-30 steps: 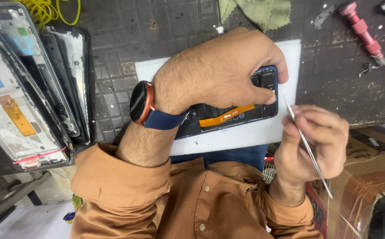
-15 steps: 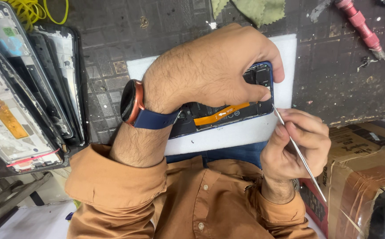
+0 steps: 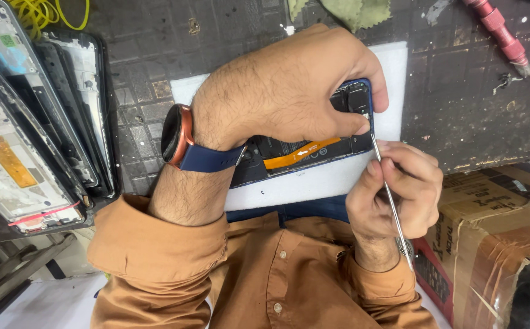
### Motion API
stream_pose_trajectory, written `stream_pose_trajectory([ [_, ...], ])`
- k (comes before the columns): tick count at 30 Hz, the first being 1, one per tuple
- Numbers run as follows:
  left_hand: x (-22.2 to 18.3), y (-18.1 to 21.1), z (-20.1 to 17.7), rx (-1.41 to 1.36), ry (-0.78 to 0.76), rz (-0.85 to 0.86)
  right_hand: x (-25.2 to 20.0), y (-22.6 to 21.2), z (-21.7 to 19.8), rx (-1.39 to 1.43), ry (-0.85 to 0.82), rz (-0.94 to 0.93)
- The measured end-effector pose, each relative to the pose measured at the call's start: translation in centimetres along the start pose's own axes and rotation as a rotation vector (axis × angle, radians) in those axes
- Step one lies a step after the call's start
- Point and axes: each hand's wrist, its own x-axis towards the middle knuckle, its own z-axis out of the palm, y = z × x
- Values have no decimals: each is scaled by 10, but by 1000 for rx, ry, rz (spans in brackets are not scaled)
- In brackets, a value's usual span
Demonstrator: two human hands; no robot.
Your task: The person uses a metal prying tool to carefully separate the back cover from the frame of a disassembled smartphone. They work along the edges and corners to release the clips holding the cover in place.
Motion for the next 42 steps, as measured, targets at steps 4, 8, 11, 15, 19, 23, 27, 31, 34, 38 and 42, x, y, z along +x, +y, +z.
stream_pose_trajectory([
  [4,0,2,-1,20,10,20,1,-3,-1,-27,-18,13],
  [8,0,3,-1,1,0,-13,-1,-1,1,5,9,49],
  [11,-1,2,-1,-19,-2,40,-5,2,2,53,27,66],
  [15,1,2,-1,-10,10,111,-7,6,4,179,59,87],
  [19,1,1,-1,13,-36,14,-8,7,4,177,52,96],
  [23,0,0,0,-3,0,84,-4,4,2,103,22,72],
  [27,0,0,0,27,-20,38,1,0,1,67,1,78],
  [31,0,1,0,40,-17,19,5,-3,-1,2,-31,58],
  [34,0,0,1,23,-32,-35,5,-5,-3,-25,-52,72],
  [38,-1,2,1,25,33,84,8,-7,-3,-31,-62,82],
  [42,-1,1,1,58,10,53,8,-6,-1,-50,-42,81],
])
